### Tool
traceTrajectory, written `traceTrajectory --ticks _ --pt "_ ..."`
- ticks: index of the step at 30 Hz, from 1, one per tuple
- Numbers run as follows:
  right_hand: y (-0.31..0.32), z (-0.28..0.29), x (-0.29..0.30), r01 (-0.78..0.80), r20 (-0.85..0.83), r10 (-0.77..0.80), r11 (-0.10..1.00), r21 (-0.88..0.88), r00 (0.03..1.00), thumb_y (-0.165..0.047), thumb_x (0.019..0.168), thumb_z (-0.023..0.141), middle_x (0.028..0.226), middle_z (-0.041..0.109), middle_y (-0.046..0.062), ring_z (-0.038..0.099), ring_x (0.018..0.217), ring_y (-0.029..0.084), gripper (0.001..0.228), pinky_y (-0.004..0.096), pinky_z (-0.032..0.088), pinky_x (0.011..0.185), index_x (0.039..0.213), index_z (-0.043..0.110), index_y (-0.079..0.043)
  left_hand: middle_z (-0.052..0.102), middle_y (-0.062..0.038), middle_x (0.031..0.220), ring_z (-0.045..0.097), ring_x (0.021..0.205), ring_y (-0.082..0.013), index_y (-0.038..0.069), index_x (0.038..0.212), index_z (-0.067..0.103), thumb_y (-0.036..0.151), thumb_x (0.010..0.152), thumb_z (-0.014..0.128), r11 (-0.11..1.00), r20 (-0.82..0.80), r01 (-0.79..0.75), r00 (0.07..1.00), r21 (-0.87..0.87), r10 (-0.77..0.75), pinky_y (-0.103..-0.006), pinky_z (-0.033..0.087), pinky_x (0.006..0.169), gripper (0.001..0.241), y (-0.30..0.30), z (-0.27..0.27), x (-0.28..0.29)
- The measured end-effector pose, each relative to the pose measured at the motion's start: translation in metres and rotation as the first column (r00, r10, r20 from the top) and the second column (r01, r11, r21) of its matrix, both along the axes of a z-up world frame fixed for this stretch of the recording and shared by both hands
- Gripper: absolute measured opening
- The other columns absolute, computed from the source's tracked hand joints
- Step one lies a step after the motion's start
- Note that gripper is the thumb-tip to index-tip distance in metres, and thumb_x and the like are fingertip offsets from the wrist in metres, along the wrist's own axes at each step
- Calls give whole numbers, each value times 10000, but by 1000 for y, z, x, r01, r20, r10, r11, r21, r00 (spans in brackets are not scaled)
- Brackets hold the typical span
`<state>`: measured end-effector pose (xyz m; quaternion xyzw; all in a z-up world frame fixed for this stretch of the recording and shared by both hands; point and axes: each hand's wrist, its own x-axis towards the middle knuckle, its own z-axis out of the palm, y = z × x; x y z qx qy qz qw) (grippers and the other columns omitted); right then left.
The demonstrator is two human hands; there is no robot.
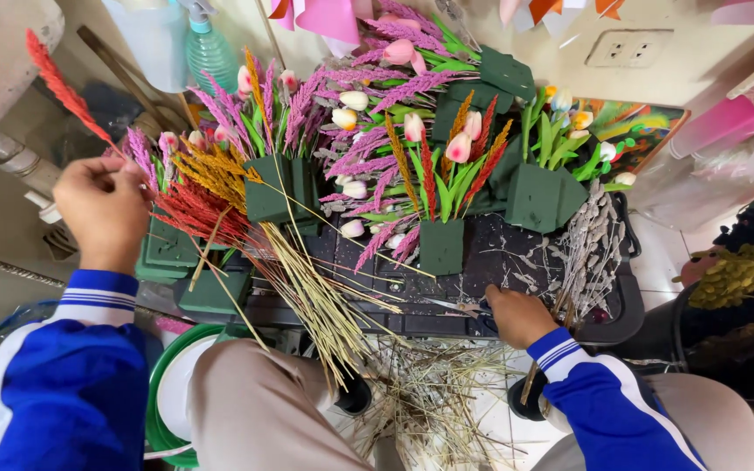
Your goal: The person arranges artificial flowers and dried grasses into a green floral foam block. They use shears to trim stems and repeatedly insert and adjust the flowers and grasses to build the arrangement.
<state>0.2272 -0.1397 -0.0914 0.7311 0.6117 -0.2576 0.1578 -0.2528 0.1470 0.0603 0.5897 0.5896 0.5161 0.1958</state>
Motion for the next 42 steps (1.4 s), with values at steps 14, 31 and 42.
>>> traceTrajectory --ticks 14,31,42 --pt "2 9 -6 22 -18 -22 1000 0 1000 102 841 579 1009 671 140 667 859 325 575 478 538 675 1373 452 -75 683 -47 736 670 568 -138 89 973 656 61 1027 717 984 -155 -146 975 104 161 -342 556 546 86 41 -83 -43" --pt "5 5 -3 19 -38 -19 1000 -5 999 150 824 528 1079 681 183 694 925 373 588 512 568 732 1374 457 -47 649 -50 856 637 715 -130 41 1127 601 -71 1020 706 931 -32 -15 999 365 28 -286 536 638 187 58 -60 -32" --pt "-7 101 -109 151 -416 -111 987 62 902 -271 1020 569 1004 774 4 724 740 90 187 253 640 727 1085 718 -179 658 -54 826 641 649 -99 79 1022 597 29 1075 659 984 173 77 979 158 -104 -257 624 547 96 15 -50 -9"
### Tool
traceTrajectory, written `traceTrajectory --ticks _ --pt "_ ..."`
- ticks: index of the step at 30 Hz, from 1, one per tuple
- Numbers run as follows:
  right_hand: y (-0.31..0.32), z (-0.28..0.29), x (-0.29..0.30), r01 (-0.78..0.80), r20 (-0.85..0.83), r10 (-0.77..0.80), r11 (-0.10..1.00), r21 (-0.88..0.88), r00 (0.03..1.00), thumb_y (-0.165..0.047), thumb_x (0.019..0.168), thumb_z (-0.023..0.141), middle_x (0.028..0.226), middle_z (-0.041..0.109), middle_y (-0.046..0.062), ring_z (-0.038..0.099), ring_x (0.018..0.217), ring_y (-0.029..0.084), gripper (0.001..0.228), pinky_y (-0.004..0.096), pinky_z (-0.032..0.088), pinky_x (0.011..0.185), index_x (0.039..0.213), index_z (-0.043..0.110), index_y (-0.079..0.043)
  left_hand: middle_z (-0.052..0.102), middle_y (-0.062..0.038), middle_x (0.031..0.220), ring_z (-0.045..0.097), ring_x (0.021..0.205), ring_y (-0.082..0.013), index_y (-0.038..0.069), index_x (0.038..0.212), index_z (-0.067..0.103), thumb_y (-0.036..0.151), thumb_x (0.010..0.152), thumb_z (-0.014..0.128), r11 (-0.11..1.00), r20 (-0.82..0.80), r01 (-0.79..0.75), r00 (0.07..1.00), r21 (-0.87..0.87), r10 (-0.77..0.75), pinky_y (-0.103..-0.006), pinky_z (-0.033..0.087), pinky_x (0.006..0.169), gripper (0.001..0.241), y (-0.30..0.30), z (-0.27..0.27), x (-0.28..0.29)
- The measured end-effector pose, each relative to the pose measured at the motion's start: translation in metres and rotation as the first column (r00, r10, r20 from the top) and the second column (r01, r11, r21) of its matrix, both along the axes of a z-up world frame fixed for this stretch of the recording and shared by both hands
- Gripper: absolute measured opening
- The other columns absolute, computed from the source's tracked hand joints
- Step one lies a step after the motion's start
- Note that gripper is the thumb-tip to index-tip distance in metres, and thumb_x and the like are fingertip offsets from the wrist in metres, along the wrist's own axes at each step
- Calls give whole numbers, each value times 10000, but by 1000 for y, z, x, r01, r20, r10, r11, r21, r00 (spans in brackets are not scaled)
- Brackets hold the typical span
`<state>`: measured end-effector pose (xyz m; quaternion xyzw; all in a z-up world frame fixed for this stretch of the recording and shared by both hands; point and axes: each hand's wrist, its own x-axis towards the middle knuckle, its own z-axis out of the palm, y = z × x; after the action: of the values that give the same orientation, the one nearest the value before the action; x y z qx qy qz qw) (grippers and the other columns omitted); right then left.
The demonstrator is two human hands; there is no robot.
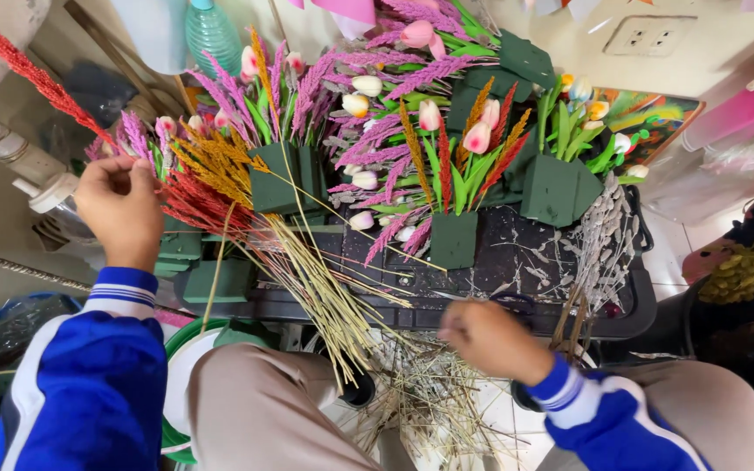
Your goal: The person arranges artificial flowers and dried grasses into a green floral foam block. They use shears to trim stems and repeatedly insert and adjust the flowers and grasses to build the arrangement.
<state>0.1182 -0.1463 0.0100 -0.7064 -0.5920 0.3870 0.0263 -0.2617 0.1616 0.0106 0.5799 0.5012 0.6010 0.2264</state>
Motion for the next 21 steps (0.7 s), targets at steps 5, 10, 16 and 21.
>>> traceTrajectory --ticks 5,10,16,21 --pt "52 -21 -112 66 -564 -63 998 -15 823 -360 1022 499 1175 744 91 719 1053 195 324 333 583 903 1161 659 -115 686 -72 879 648 751 -134 56 1017 640 10 1039 690 984 -173 -26 983 177 57 -290 545 655 71 -13 -1 5" --pt "109 -61 -216 192 -906 -355 930 -315 232 -454 1098 486 1269 617 318 664 1146 344 650 436 564 945 1483 358 55 713 -168 841 703 733 -269 18 1032 673 -11 1009 751 978 -194 -69 975 195 108 -361 546 631 86 -26 -3 7" --pt "156 -89 -250 301 -938 -341 903 -307 66 -175 1027 617 911 715 69 713 750 126 377 195 605 644 1358 525 -19 712 -144 833 716 743 -274 29 1011 680 -16 1003 746 982 -226 -58 969 182 99 -391 568 632 81 -30 -3 -4" --pt "154 -55 -210 421 -947 -240 897 -133 212 -86 963 614 753 695 67 652 597 89 362 179 565 538 1307 607 28 703 -155 825 702 726 -336 37 1015 678 -39 982 759 963 -267 -89 951 253 158 -421 553 656 116 -14 -16 -17"
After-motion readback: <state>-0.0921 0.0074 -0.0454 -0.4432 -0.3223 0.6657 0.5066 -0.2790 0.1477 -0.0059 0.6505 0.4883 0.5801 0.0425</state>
